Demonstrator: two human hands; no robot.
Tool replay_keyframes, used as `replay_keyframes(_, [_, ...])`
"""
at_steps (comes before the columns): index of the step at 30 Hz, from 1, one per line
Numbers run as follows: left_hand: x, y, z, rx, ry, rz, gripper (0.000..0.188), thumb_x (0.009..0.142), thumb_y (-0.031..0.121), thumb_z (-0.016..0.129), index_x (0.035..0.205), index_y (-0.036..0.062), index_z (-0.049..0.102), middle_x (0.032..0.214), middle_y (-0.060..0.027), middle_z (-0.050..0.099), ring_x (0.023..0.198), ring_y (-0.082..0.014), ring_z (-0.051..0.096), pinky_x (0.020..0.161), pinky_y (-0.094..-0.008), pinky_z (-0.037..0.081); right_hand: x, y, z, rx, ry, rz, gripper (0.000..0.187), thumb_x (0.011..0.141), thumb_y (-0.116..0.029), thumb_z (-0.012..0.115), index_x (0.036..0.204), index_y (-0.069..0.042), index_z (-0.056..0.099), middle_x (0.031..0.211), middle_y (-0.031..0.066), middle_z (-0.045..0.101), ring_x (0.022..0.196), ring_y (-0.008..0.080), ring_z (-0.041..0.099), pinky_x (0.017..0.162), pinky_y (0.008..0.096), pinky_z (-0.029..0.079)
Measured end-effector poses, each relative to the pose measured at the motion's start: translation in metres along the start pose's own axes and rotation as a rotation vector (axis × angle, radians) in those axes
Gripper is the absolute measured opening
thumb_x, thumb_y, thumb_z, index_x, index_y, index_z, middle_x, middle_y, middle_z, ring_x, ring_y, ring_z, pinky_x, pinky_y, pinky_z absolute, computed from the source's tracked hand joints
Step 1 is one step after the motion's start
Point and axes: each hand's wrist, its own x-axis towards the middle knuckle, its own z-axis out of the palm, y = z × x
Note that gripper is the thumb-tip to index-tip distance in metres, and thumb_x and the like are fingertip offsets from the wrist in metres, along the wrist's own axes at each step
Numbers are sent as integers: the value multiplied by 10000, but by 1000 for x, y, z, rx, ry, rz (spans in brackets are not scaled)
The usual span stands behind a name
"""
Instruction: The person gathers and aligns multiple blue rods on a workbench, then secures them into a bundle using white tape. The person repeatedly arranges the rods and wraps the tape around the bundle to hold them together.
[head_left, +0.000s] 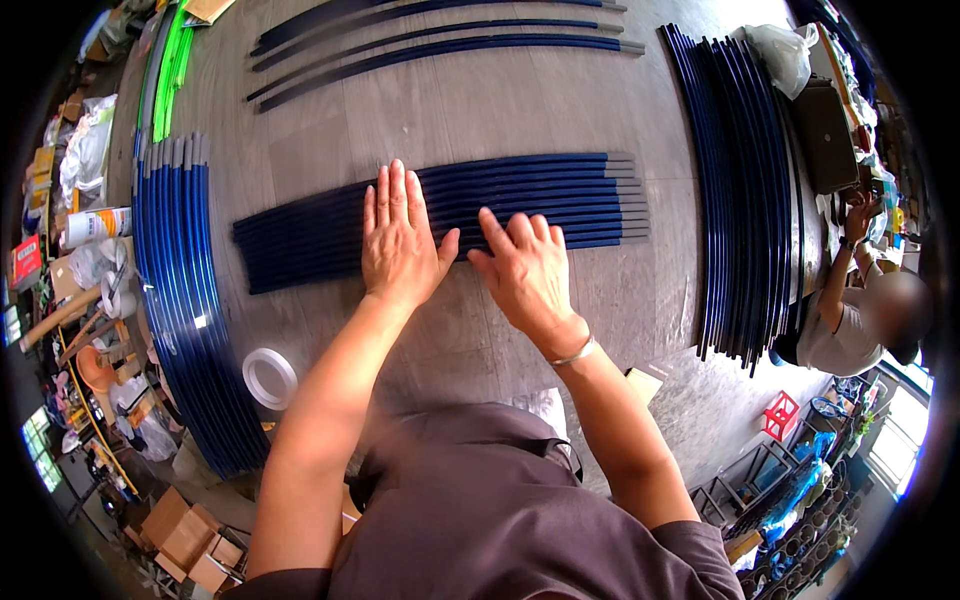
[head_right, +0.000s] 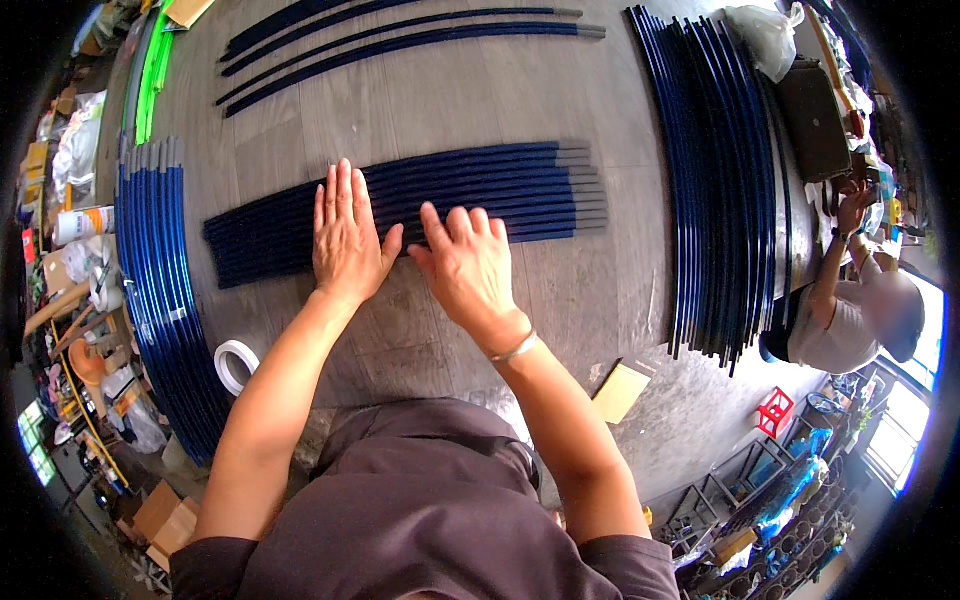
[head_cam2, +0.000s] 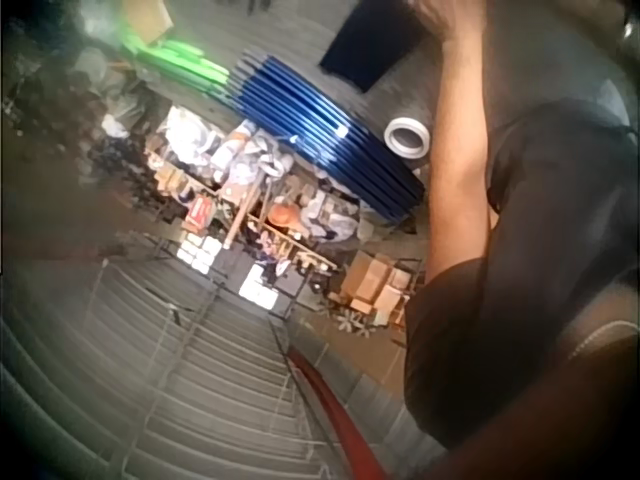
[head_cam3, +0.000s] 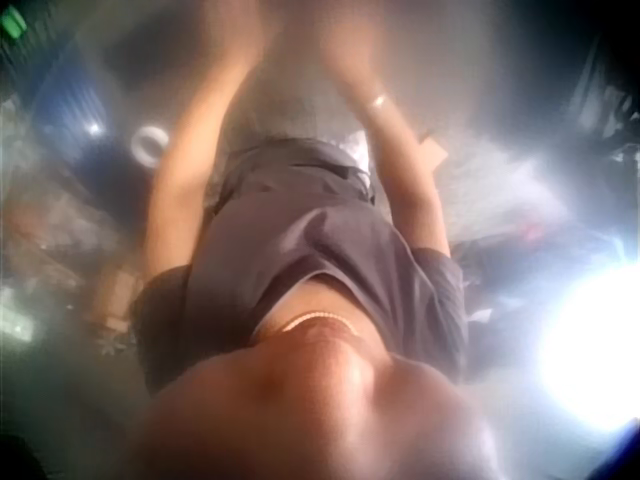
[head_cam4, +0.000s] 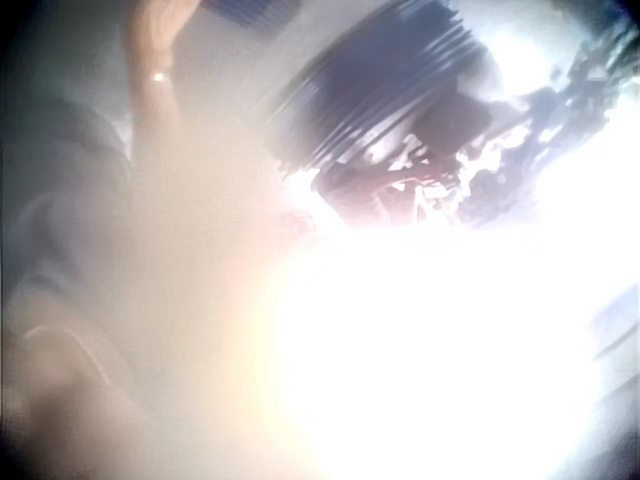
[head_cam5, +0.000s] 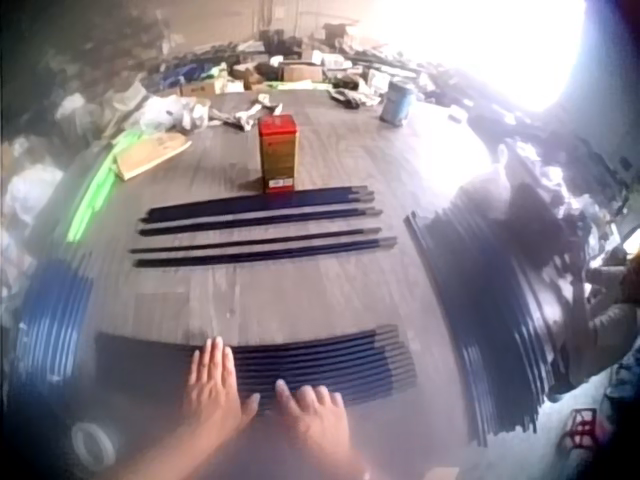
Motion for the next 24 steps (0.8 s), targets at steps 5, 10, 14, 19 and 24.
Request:
replay_keyframes(5, [1, 0, 0, -39, 27, 17, 891, 873, 378, 631, 1493, -94, 200, 1573, -283, 196, 1478, -403, 182, 1210, -494, 152, -36, 4, -7, 132, -1, -10, 507, 777, -213, 755, 1232, -43, 607, 841, 81, 519, 802, 271, 504, 727, 392, 411])
replay_keyframes(10, [0, -1, 1, -38, 40, 26, 885, 884, 383, 612, 1497, -96, 191, 1575, -284, 189, 1480, -404, 178, 1209, -493, 146, -47, 39, -20, 132, 128, 85, 345, 770, -98, 746, 1102, -59, 659, 861, 94, 567, 811, 292, 533, 742, 411, 442])
replay_keyframes(14, [0, -2, 3, -35, 47, 33, 877, 891, 392, 600, 1498, -94, 195, 1576, -284, 189, 1478, -406, 182, 1206, -495, 152, -27, 83, -33, 72, 281, 101, 256, 761, -66, 742, 1003, -68, 659, 934, 84, 618, 889, 296, 582, 795, 403, 466])
replay_keyframes(19, [-1, -2, 3, -33, 64, 37, 864, 897, 398, 590, 1499, -89, 205, 1574, -281, 201, 1474, -408, 194, 1202, -495, 163, 12, 119, -48, -46, 207, -105, 107, 785, -30, 674, 886, -62, 655, 908, 72, 622, 879, 262, 601, 779, 383, 495])
replay_keyframes(24, [-2, -2, 3, -34, 73, 35, 848, 905, 398, 578, 1498, -89, 216, 1572, -275, 213, 1474, -399, 201, 1203, -490, 165, 33, 134, -55, -144, -53, -226, 50, 776, -26, 652, 814, -58, 657, 854, 71, 605, 846, 252, 604, 744, 364, 519])
